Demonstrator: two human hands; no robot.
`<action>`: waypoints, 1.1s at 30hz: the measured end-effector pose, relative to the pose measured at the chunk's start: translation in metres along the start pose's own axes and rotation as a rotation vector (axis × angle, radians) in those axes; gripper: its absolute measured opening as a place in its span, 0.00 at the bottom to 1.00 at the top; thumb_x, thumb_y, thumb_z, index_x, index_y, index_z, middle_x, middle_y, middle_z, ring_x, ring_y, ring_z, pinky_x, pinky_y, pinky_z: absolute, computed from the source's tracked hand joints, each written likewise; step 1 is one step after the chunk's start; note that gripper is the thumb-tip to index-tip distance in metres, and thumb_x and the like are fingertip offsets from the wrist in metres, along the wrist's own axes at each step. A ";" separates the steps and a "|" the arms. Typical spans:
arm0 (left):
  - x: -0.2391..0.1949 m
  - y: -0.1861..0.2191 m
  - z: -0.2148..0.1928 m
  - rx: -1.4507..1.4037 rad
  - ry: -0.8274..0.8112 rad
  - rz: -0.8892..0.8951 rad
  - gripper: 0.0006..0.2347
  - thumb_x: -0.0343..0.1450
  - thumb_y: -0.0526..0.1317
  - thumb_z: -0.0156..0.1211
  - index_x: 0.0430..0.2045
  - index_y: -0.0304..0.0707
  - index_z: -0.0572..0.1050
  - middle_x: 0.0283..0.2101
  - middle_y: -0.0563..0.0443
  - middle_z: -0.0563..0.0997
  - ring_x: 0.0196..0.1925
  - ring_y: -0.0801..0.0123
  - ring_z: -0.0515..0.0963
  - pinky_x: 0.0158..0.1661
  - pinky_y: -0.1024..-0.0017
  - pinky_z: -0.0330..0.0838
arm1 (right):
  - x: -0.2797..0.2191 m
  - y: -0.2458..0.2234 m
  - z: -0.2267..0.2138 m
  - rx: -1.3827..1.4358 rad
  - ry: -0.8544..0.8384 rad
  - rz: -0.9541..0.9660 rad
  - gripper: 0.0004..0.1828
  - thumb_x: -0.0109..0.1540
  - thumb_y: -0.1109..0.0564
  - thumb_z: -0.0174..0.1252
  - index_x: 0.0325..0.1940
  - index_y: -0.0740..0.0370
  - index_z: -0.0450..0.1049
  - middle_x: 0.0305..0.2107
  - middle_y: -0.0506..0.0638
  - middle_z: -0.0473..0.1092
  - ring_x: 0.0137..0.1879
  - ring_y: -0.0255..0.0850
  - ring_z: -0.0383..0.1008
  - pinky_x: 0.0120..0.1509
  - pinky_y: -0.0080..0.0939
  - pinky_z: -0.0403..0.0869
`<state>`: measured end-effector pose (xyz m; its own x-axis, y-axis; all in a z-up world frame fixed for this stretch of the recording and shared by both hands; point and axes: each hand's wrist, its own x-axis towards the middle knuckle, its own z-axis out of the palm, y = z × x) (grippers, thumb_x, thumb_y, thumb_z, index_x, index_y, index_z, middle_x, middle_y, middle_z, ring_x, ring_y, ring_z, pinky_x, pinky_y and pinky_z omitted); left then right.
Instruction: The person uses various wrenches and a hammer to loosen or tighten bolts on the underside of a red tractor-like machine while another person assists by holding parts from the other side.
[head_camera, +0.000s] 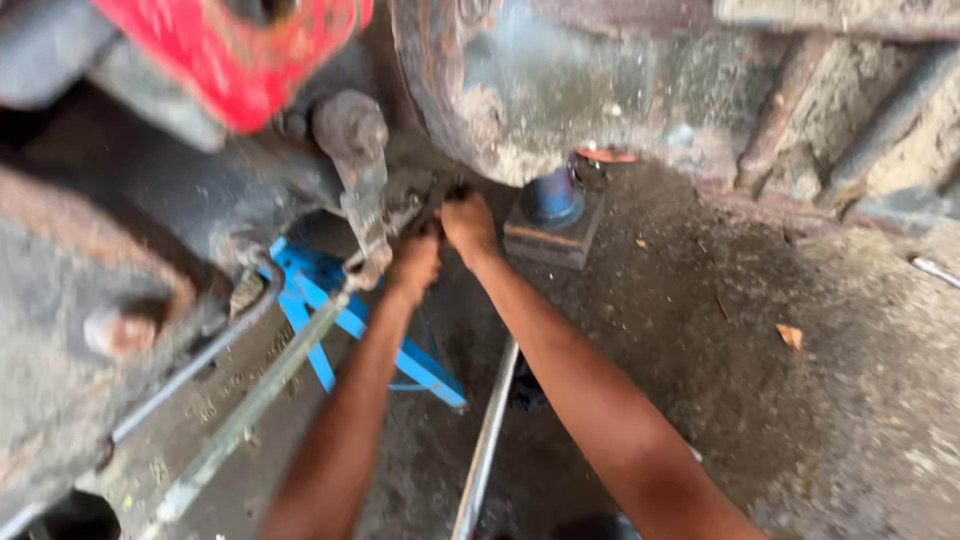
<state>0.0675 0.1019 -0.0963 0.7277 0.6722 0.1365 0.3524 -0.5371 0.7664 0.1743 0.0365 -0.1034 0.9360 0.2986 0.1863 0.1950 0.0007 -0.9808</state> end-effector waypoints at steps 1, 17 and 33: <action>0.004 0.005 -0.009 -0.099 -0.101 -0.101 0.26 0.76 0.66 0.49 0.21 0.43 0.71 0.19 0.51 0.70 0.20 0.55 0.69 0.22 0.58 0.60 | 0.007 0.008 0.007 0.143 0.007 0.075 0.14 0.65 0.56 0.56 0.50 0.65 0.79 0.39 0.59 0.78 0.44 0.52 0.81 0.43 0.49 0.79; -0.021 0.072 -0.048 -0.504 -0.324 -0.389 0.22 0.69 0.63 0.59 0.14 0.50 0.64 0.13 0.64 0.60 0.12 0.80 0.58 0.14 0.76 0.46 | 0.128 0.072 0.020 0.770 -0.006 0.295 0.26 0.67 0.53 0.49 0.72 0.50 0.60 0.66 0.49 0.62 0.65 0.48 0.67 0.65 0.52 0.73; -0.007 0.092 -0.029 0.343 -0.123 0.019 0.30 0.79 0.61 0.37 0.23 0.35 0.79 0.22 0.40 0.81 0.23 0.52 0.81 0.32 0.58 0.74 | 0.119 0.074 0.002 0.145 -0.012 0.121 0.41 0.60 0.50 0.66 0.73 0.61 0.56 0.69 0.53 0.57 0.70 0.48 0.58 0.73 0.43 0.62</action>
<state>0.0777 0.0623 -0.0085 0.7939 0.6055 0.0559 0.5001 -0.7024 0.5064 0.2992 0.0738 -0.1543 0.9463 0.3163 0.0666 0.0359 0.1018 -0.9942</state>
